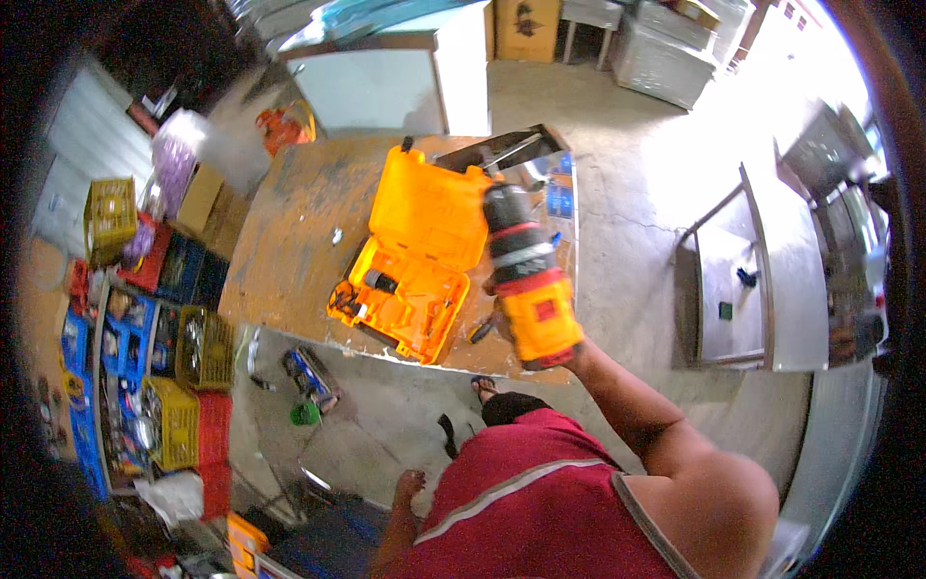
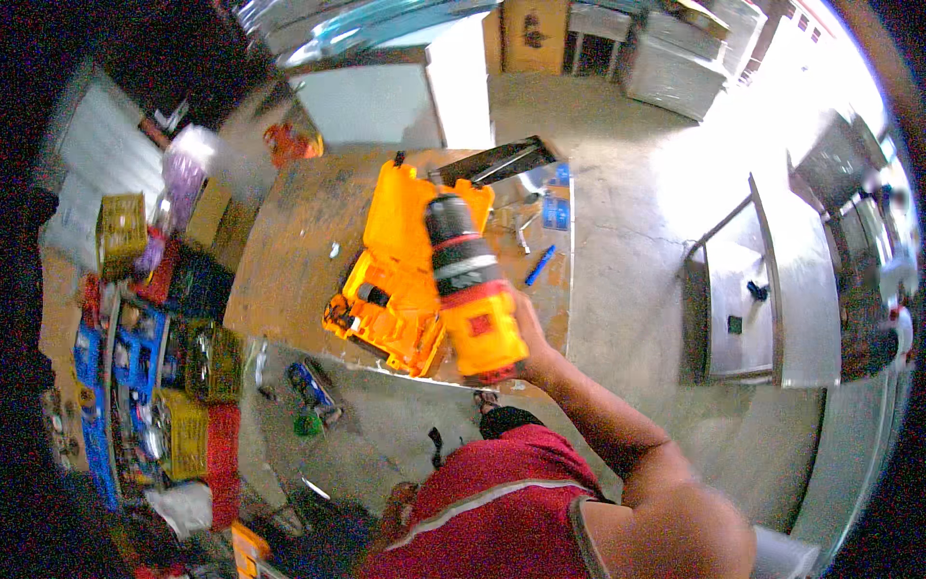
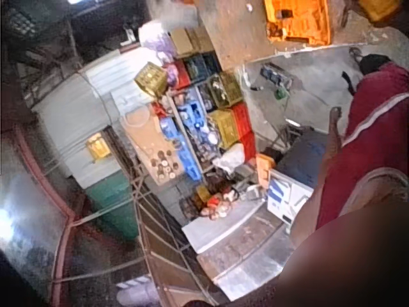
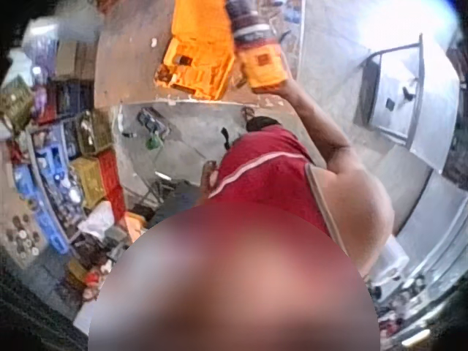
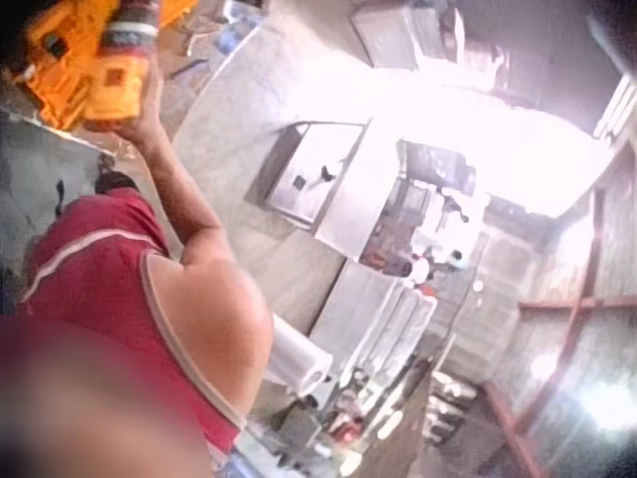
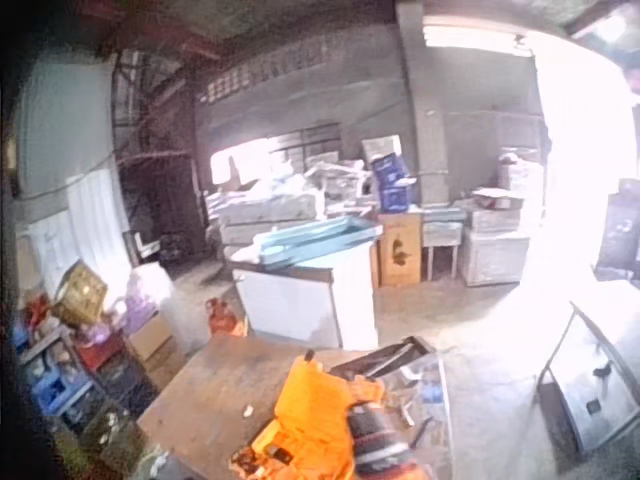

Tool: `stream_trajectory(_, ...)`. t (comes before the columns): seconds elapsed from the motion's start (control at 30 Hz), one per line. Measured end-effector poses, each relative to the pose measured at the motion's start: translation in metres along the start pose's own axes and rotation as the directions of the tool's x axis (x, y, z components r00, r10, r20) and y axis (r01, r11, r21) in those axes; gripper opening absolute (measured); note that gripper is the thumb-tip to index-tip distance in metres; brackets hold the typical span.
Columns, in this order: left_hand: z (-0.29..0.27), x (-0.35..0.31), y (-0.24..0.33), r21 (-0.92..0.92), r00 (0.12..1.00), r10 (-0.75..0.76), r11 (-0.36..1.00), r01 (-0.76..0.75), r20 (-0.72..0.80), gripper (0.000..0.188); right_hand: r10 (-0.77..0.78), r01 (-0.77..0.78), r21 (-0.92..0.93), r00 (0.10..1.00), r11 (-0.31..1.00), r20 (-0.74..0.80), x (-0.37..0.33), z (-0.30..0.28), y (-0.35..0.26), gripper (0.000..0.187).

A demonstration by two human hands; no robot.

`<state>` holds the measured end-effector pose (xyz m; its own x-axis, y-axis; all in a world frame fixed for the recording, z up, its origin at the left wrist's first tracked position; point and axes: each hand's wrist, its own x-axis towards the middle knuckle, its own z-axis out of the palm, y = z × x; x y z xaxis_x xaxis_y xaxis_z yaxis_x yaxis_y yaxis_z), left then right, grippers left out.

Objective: The person organizes small metal parts in trays, retrieves tools from a toolbox, and uses a cordless drill to fasten screws into a metal frame. The person moves between a workbench and a metal cabinet, handling screws, a drill, and metal components.

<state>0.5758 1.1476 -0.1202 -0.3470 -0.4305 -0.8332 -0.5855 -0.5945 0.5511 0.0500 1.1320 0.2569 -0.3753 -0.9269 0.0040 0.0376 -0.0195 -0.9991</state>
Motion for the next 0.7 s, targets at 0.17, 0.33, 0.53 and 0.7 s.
stream_trajectory(0.17,0.010,0.017,0.015,0.084,0.947,0.146,0.988,-0.126,-0.286,0.032,-0.073,-0.176,-0.713,0.950,0.679,-0.304,-0.104,-0.075,0.018,0.040)
stream_trajectory(0.33,0.070,0.012,0.047,0.250,0.851,0.225,0.961,-0.115,-0.475,0.024,0.042,-0.133,-0.190,0.907,0.973,-0.419,-0.211,-0.168,0.086,0.042)
stream_trajectory(0.53,0.178,-0.009,0.167,0.440,0.552,0.738,0.675,-0.593,-0.389,0.019,0.106,-0.504,-0.318,0.646,0.803,-0.756,-0.277,-0.238,0.133,0.056)
stream_trajectory(0.7,0.271,0.000,0.319,0.285,0.611,0.721,0.692,-0.663,-0.329,0.016,0.250,-0.762,-0.266,0.486,0.590,-0.837,-0.327,-0.310,0.162,0.070)
